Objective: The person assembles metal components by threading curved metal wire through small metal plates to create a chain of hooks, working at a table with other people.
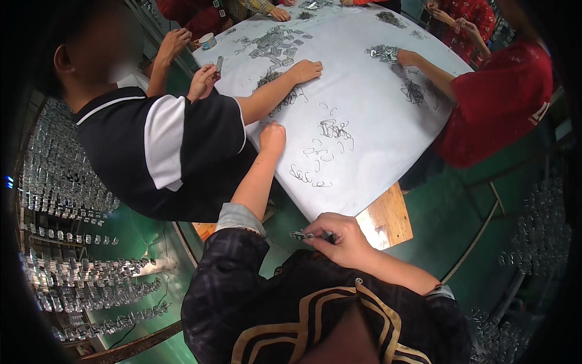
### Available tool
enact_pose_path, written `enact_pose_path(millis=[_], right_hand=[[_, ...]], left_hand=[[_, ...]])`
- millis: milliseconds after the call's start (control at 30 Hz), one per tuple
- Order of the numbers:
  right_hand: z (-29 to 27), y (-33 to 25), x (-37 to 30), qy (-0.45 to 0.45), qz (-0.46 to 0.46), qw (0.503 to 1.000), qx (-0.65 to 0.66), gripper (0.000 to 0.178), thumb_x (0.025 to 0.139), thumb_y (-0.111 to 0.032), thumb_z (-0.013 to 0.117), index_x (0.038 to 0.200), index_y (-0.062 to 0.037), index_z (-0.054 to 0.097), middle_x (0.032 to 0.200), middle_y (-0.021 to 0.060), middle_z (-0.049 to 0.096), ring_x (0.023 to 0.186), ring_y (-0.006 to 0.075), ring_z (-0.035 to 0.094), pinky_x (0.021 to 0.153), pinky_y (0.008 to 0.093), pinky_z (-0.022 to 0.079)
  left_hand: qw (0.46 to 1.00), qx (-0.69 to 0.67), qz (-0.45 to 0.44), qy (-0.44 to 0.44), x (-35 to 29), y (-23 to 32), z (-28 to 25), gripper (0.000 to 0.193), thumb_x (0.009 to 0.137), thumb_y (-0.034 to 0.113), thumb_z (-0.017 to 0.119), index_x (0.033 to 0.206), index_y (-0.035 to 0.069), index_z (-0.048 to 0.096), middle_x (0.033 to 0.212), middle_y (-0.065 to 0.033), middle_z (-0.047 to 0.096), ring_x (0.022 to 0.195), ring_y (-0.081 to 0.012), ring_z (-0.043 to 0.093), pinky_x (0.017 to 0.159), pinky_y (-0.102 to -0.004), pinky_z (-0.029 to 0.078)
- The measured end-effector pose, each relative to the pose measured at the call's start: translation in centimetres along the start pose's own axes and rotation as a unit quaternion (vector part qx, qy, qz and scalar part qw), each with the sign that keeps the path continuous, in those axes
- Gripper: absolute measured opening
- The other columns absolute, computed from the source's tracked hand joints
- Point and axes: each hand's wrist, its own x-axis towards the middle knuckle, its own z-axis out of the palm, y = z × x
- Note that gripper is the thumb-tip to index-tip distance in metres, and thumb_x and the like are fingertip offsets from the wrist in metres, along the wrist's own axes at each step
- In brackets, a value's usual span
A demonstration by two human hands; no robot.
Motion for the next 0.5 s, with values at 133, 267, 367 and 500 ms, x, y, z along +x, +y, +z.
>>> enact_pose_path(millis=[133, 267, 367, 500], right_hand=[[0.1, -0.2, -0.3, 0.008, 0.002, 1.000, 0.003, 0.015, 0.074, 0.004, 0.068, 0.087, -0.0025, 0.066, 0.075, 0.0076, 0.062, 0.067, 0.0169, 0.062, 0.058, 0.0277, 0.048], [0.0, -0.7, -0.5, -0.001, 0.003, 1.000, -0.002, 0.015, 0.073, 0.005, 0.069, 0.086, -0.0025, 0.067, 0.073, 0.0067, 0.062, 0.066, 0.0156, 0.061, 0.058, 0.0269, 0.048], [-0.2, -0.3, -0.7, -0.006, -0.022, 1.000, -0.010, 0.015, 0.075, 0.001, 0.069, 0.088, -0.0023, 0.064, 0.077, 0.0089, 0.062, 0.067, 0.0195, 0.063, 0.055, 0.0300, 0.050], [-0.1, -0.1, -0.6, -0.004, -0.017, 1.000, 0.000, 0.015, 0.074, 0.002, 0.070, 0.087, -0.0026, 0.065, 0.076, 0.0079, 0.062, 0.065, 0.0178, 0.062, 0.056, 0.0290, 0.049]], left_hand=[[0.982, 0.126, 0.125, -0.067, 0.6, 2.0, -3.6, 0.014, 0.076, 0.009, 0.057, 0.077, 0.003, 0.070, 0.083, -0.0137, 0.065, 0.078, -0.0254, 0.066, 0.065, -0.0344, 0.056], [0.982, 0.115, 0.141, -0.056, 0.7, 1.2, -3.7, 0.013, 0.076, 0.007, 0.058, 0.074, 0.003, 0.069, 0.081, -0.0137, 0.065, 0.078, -0.0265, 0.065, 0.066, -0.0356, 0.055], [0.994, 0.025, 0.105, -0.019, -0.5, 1.2, -4.7, 0.011, 0.076, 0.006, 0.057, 0.077, 0.001, 0.067, 0.081, -0.0148, 0.065, 0.077, -0.0289, 0.065, 0.068, -0.0383, 0.055], [0.992, -0.120, 0.030, 0.008, -2.0, 2.3, -6.6, 0.010, 0.077, 0.006, 0.057, 0.083, -0.001, 0.061, 0.085, -0.0171, 0.065, 0.077, -0.0311, 0.065, 0.068, -0.0408, 0.053]])
